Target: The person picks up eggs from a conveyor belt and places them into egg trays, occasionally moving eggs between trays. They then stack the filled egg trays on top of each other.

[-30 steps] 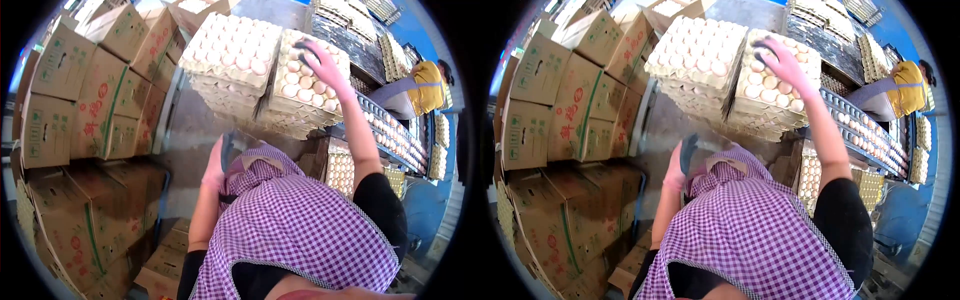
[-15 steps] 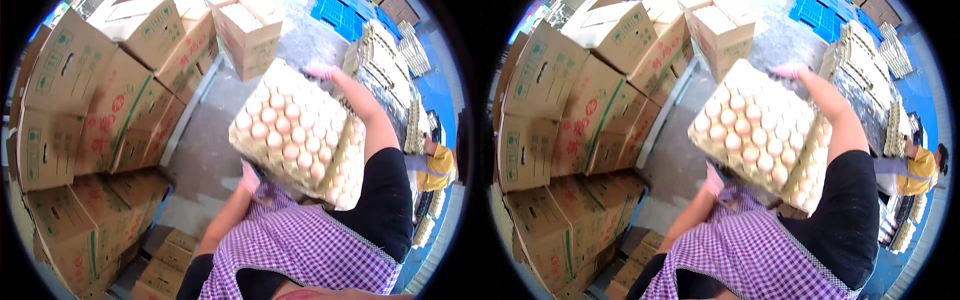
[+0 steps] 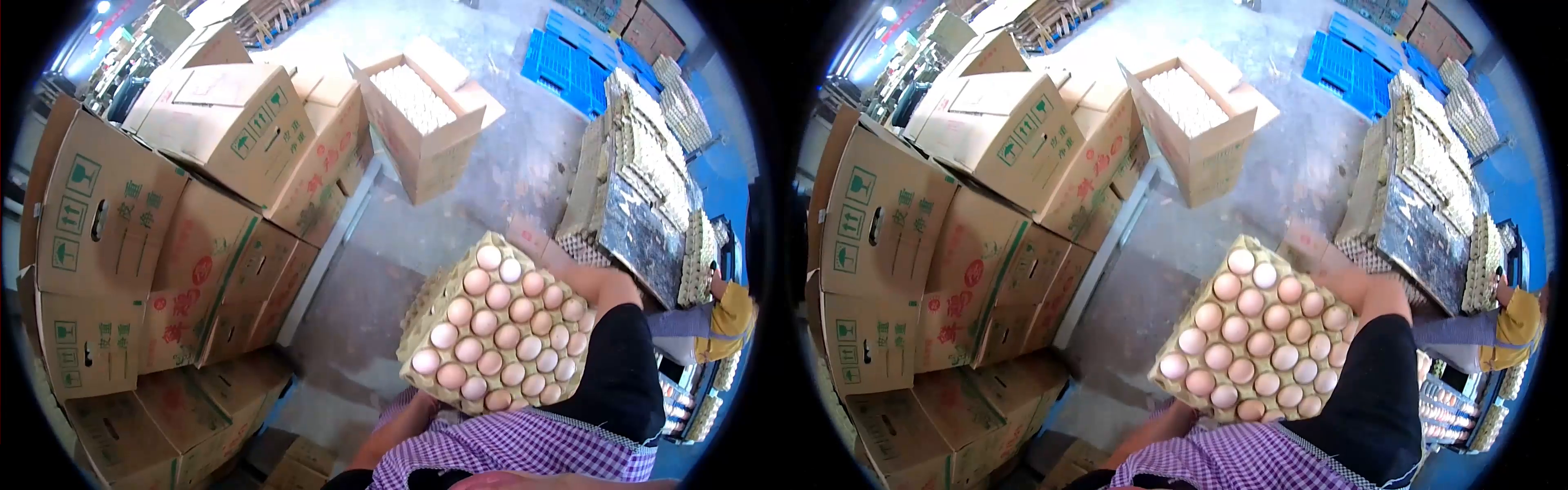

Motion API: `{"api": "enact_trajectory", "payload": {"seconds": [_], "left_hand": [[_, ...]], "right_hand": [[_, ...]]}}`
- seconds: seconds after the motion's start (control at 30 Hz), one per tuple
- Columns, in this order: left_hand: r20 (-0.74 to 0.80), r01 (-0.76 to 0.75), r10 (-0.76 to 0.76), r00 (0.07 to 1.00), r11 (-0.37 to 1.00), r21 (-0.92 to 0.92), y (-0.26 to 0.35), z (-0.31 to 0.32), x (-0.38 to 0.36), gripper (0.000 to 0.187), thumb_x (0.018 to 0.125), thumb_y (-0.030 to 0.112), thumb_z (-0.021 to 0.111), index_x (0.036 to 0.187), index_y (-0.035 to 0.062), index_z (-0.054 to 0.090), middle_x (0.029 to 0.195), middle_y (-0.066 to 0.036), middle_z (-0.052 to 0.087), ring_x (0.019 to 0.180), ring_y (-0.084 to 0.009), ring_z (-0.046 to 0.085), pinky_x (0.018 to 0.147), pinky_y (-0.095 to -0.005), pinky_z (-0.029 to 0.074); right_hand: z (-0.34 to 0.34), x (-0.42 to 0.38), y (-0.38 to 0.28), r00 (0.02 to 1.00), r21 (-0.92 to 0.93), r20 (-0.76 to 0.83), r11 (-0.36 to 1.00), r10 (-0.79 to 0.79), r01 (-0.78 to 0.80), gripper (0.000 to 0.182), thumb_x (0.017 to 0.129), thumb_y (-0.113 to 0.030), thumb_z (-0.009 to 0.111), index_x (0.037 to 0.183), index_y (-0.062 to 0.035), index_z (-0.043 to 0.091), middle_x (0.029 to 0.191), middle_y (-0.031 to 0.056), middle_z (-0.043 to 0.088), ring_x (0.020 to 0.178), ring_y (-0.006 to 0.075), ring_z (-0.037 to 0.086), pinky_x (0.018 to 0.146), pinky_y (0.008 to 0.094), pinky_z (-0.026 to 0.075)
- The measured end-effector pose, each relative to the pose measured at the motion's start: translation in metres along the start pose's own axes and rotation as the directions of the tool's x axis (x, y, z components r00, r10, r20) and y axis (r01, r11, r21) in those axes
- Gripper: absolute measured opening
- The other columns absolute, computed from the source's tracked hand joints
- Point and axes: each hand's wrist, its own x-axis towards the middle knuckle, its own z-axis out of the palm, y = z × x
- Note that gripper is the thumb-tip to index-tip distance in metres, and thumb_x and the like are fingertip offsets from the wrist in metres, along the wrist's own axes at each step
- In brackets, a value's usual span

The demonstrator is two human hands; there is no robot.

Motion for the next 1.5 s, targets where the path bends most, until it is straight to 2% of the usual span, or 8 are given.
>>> {"api": "enact_trajectory", "payload": {"seconds": [0.33, 0.57, 0.97, 1.1, 1.2, 1.37, 1.47, 1.5], "left_hand": [[-0.011, -0.023, 0.022, 1.000, 0.999, -0.026, 0.024, -0.012, 0.014, 0.061, 0.106, 0.048, 0.031, 0.155, 0.0115, 0.030, 0.155, -0.004, 0.040, 0.141, -0.0245, 0.038, 0.118, -0.0415, 0.031], [0.004, -0.071, 0.071, 0.997, 0.997, 0.001, 0.042, -0.025, -0.004, 0.059, 0.106, 0.045, 0.033, 0.154, 0.0104, 0.031, 0.154, -0.005, 0.040, 0.140, -0.0245, 0.039, 0.117, -0.0416, 0.032], [0.039, -0.219, 0.215, 0.976, 0.966, 0.138, 0.093, -0.073, -0.105, 0.057, 0.105, 0.041, 0.035, 0.152, 0.0087, 0.034, 0.153, -0.006, 0.042, 0.139, -0.0247, 0.041, 0.116, -0.0417, 0.034], [0.084, -0.252, 0.239, 0.967, 0.938, 0.237, 0.110, -0.097, -0.155, 0.056, 0.105, 0.040, 0.036, 0.151, 0.0081, 0.034, 0.152, -0.007, 0.042, 0.138, -0.0247, 0.041, 0.116, -0.0418, 0.034], [0.149, -0.243, 0.201, 0.968, 0.898, 0.368, 0.117, -0.110, -0.192, 0.055, 0.105, 0.039, 0.037, 0.150, 0.0076, 0.035, 0.152, -0.007, 0.043, 0.138, -0.0247, 0.042, 0.115, -0.0418, 0.035], [0.297, -0.177, -0.002, 0.955, 0.798, 0.576, 0.116, -0.146, -0.247, 0.054, 0.105, 0.037, 0.038, 0.150, 0.0069, 0.036, 0.151, -0.008, 0.043, 0.137, -0.0248, 0.043, 0.115, -0.0419, 0.035], [0.336, -0.149, -0.103, 0.936, 0.749, 0.645, 0.106, -0.143, -0.271, 0.053, 0.104, 0.036, 0.038, 0.149, 0.0065, 0.037, 0.151, -0.009, 0.044, 0.136, -0.0248, 0.043, 0.114, -0.0419, 0.036], [0.348, -0.141, -0.138, 0.927, 0.733, 0.665, 0.099, -0.144, -0.277, 0.053, 0.104, 0.036, 0.038, 0.149, 0.0063, 0.037, 0.151, -0.009, 0.044, 0.136, -0.0248, 0.043, 0.114, -0.0420, 0.036]], "right_hand": [[0.020, -0.048, -0.016, 0.996, 0.023, -0.051, 0.997, 0.079, -0.078, 0.074, 0.094, -0.064, 0.048, 0.148, -0.0122, 0.050, 0.149, 0.0102, 0.050, 0.132, 0.0239, 0.047, 0.101, 0.0434, 0.042], [0.035, -0.091, -0.028, 0.992, 0.062, -0.105, 0.996, 0.074, -0.068, 0.075, 0.094, -0.063, 0.051, 0.149, -0.0115, 0.048, 0.151, 0.0114, 0.047, 0.135, 0.0250, 0.044, 0.105, 0.0429, 0.039], [0.093, -0.165, -0.075, 0.965, 0.119, -0.259, 0.990, -0.038, 0.071, 0.078, 0.093, -0.061, 0.055, 0.151, -0.0102, 0.044, 0.156, 0.0135, 0.042, 0.141, 0.0268, 0.039, 0.112, 0.0421, 0.034], [0.141, -0.191, -0.113, 0.928, 0.147, -0.355, 0.974, -0.112, 0.174, 0.079, 0.093, -0.061, 0.056, 0.152, -0.0098, 0.043, 0.157, 0.0142, 0.040, 0.144, 0.0274, 0.037, 0.114, 0.0419, 0.032], [0.213, -0.223, -0.133, 0.899, 0.224, -0.420, 0.947, -0.120, 0.231, 0.080, 0.092, -0.061, 0.057, 0.152, -0.0094, 0.043, 0.158, 0.0147, 0.039, 0.145, 0.0279, 0.036, 0.116, 0.0417, 0.031], [0.384, -0.310, -0.183, 0.875, 0.463, -0.481, 0.862, 0.051, 0.204, 0.081, 0.092, -0.060, 0.059, 0.153, -0.0089, 0.041, 0.160, 0.0156, 0.037, 0.148, 0.0286, 0.034, 0.119, 0.0414, 0.028], [0.442, -0.348, -0.185, 0.898, 0.532, -0.437, 0.789, -0.053, 0.306, 0.084, 0.090, -0.063, 0.061, 0.151, -0.0086, 0.045, 0.159, 0.0162, 0.039, 0.147, 0.0280, 0.035, 0.118, 0.0413, 0.029], [0.464, -0.355, -0.189, 0.875, 0.567, -0.460, 0.808, 0.153, 0.157, 0.080, 0.090, -0.064, 0.060, 0.147, -0.0086, 0.051, 0.156, 0.0140, 0.043, 0.143, 0.0258, 0.040, 0.115, 0.0407, 0.032]]}}
